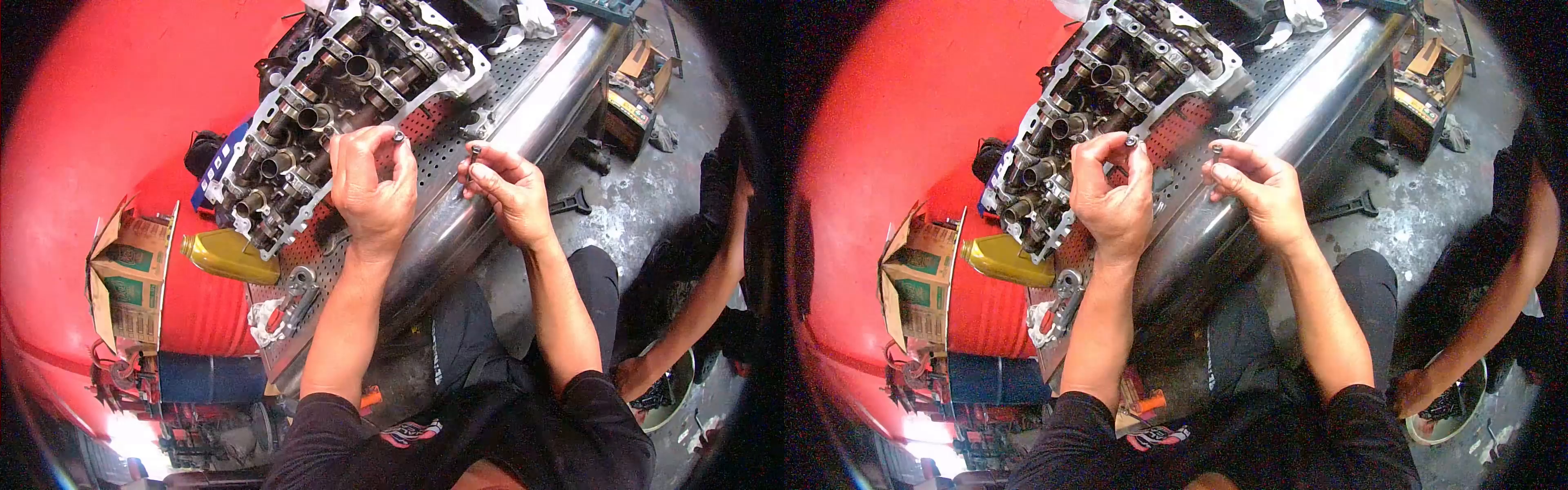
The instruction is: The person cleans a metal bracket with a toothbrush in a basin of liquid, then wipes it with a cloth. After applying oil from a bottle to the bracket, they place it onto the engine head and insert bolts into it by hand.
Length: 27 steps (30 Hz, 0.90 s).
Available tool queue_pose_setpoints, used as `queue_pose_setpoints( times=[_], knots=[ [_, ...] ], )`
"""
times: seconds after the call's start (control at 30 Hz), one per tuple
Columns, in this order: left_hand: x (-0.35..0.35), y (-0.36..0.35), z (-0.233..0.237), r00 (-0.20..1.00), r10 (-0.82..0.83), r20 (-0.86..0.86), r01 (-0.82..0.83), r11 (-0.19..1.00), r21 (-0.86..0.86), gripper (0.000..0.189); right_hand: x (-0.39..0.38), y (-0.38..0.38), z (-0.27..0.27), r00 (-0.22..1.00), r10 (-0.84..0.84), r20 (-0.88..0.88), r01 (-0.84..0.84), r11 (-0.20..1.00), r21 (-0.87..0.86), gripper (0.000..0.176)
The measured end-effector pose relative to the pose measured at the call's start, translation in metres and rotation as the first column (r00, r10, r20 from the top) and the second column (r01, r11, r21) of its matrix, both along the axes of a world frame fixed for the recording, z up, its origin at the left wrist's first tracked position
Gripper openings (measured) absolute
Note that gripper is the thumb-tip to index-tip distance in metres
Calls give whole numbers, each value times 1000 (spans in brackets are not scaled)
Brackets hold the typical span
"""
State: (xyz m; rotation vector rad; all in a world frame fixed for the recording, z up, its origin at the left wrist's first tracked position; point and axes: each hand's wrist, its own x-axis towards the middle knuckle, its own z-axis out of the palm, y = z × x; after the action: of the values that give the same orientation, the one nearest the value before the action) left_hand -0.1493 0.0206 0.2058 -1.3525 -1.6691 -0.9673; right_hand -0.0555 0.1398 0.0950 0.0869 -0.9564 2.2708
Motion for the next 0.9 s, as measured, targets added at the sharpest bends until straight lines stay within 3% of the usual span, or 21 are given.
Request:
queue_pose_setpoints(
  times=[0.3, 0.43, 0.47, 0.6, 0.7, 0.83, 0.9],
  knots=[
    [-1, 10, 1, 998, -21, 58, 22, 1000, -21, 25, -4, -1, -3, 999, -20, -37, 22, 999, 49, 24],
    [-22, 39, 48, 967, -83, -240, 86, 996, 2, 24, -4, -5, -1, 999, -31, -31, 32, 999, 17, 19],
    [-28, 47, 59, 964, -37, -263, 47, 998, 29, 15, -4, -5, -1, 999, -29, -42, 31, 999, 27, 18],
    [-56, 79, 87, 916, -51, -399, 67, 997, 28, 14, -3, -3, 1, 998, -14, -59, 16, 999, 32, 17],
    [-69, 93, 86, 902, 33, -430, -82, 992, -97, 13, -2, -2, 2, 999, -4, -52, 5, 1000, 21, 17],
    [-69, 100, 85, 882, 111, -459, -172, 981, -93, 10, -3, -1, 0, 998, -4, -57, 6, 1000, 26, 17],
    [-70, 99, 85, 911, 126, -393, -167, 983, -72, 8, -2, -2, -2, 998, -1, -63, 3, 1000, 23, 17]
  ],
)
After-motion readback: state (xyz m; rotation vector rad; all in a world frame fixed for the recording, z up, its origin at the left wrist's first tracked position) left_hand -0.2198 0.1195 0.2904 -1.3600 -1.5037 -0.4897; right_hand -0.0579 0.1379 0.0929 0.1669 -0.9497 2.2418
